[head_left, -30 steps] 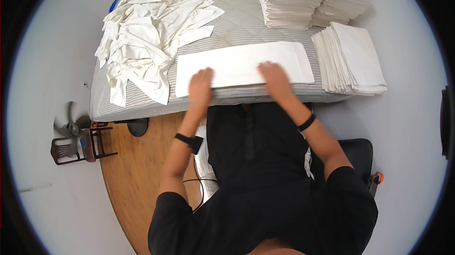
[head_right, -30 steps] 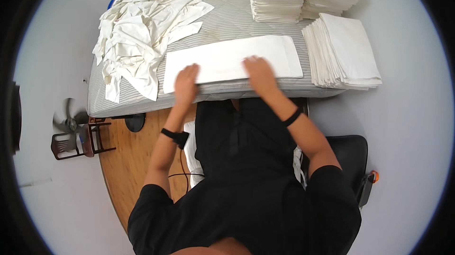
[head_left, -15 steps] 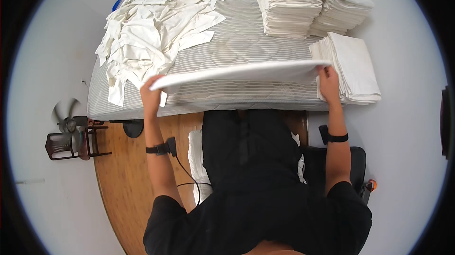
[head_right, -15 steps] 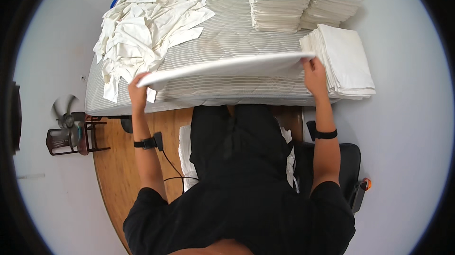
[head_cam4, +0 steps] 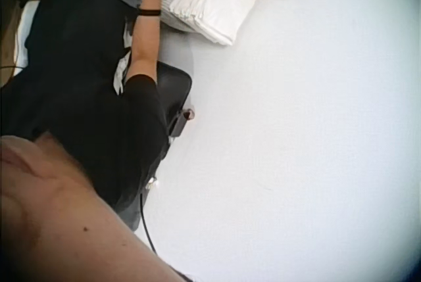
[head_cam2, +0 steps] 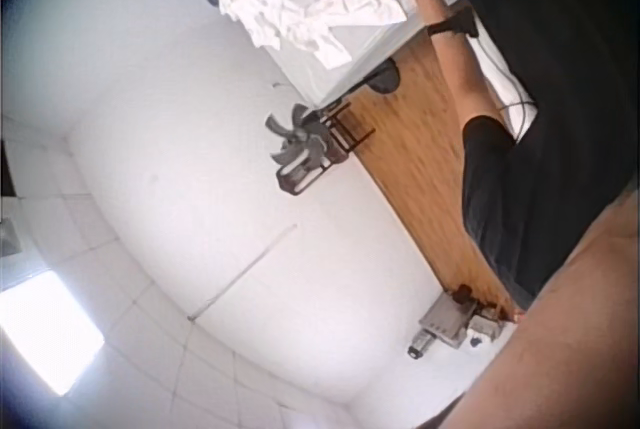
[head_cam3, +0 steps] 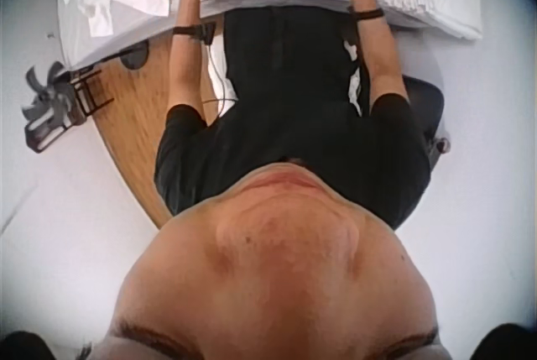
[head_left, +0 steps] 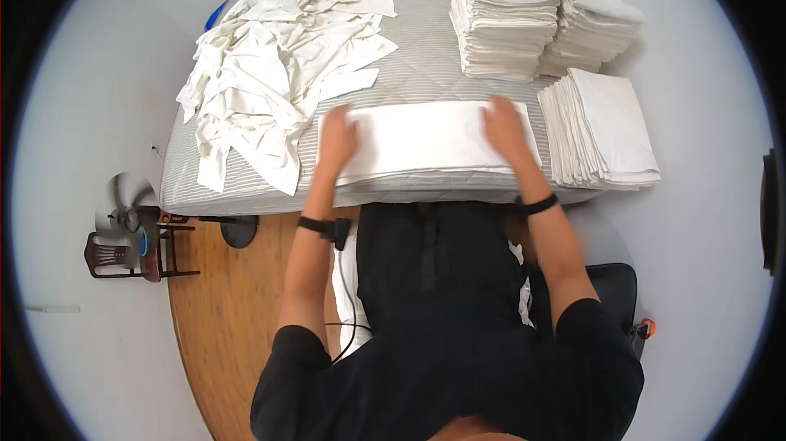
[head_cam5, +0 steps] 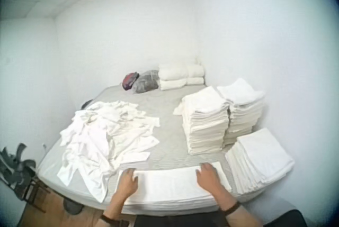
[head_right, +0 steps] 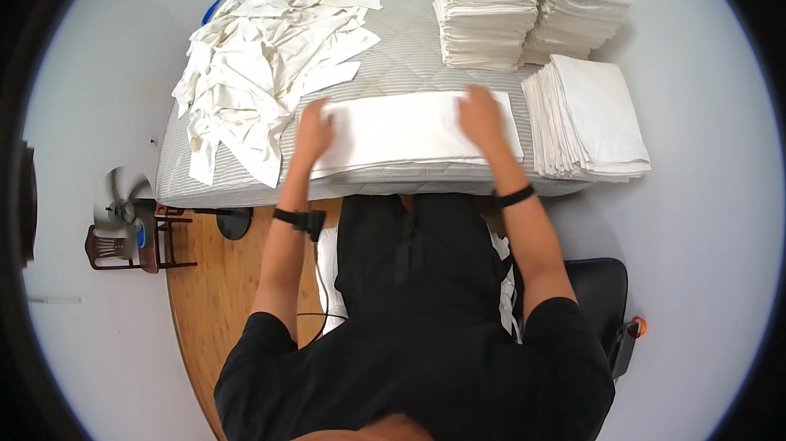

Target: Folding a pile of white cloths or linens on a bed and stacking them.

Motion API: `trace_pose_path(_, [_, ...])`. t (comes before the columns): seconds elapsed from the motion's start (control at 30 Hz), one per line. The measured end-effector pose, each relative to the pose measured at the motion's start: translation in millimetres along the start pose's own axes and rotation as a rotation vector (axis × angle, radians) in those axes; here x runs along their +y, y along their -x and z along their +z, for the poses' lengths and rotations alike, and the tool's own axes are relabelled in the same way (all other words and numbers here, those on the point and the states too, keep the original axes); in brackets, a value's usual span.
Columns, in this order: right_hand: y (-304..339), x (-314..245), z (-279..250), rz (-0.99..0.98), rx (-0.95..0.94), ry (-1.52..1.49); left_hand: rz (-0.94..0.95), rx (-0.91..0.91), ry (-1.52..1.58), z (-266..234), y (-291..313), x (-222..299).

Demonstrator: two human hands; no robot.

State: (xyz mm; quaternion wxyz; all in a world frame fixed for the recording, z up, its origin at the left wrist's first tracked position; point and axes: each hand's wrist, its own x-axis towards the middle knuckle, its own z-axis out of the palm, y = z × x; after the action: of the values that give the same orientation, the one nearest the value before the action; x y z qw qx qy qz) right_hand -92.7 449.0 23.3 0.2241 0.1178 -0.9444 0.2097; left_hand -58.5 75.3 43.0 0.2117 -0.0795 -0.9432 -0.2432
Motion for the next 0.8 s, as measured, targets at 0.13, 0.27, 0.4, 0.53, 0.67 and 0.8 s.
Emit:
trace_pose_path(0.13, [2.1, -117.3, 30.9, -0.216, -0.178, -0.246, 0.211, -0.211, -0.006, 62.7, -0.5, 77.3])
trace_pose_path(0.27, [30.4, -36.5, 47.5, -0.196, -0.225, 0.04, 0.099, -0.33, -0.329, 56.3, 20.2, 32.6])
trace_pose_path(0.4, [44.6, 67.6, -11.0, 0.172, -0.33, 0.328, -0.225, -0.269, -0.371, -11.5, 62.4, -64.6])
trace_pose_path(0.53, [51.2, 84.2, -16.0, 0.118, -0.282, 0.241, -0.153, -0.234, -0.176, -16.7, 70.7, -91.7])
trace_pose_path(0.67, [31.6, 65.5, -34.4, 0.46, -0.323, 0.159, -0.186, -0.157, 0.004, -20.3, 77.7, -94.2])
trace_pose_path(0.8, [14.3, 130.4, -36.4, 0.755, -0.447, -0.492, -0.127, -0.178, 0.208, -19.8, 73.9, -94.2])
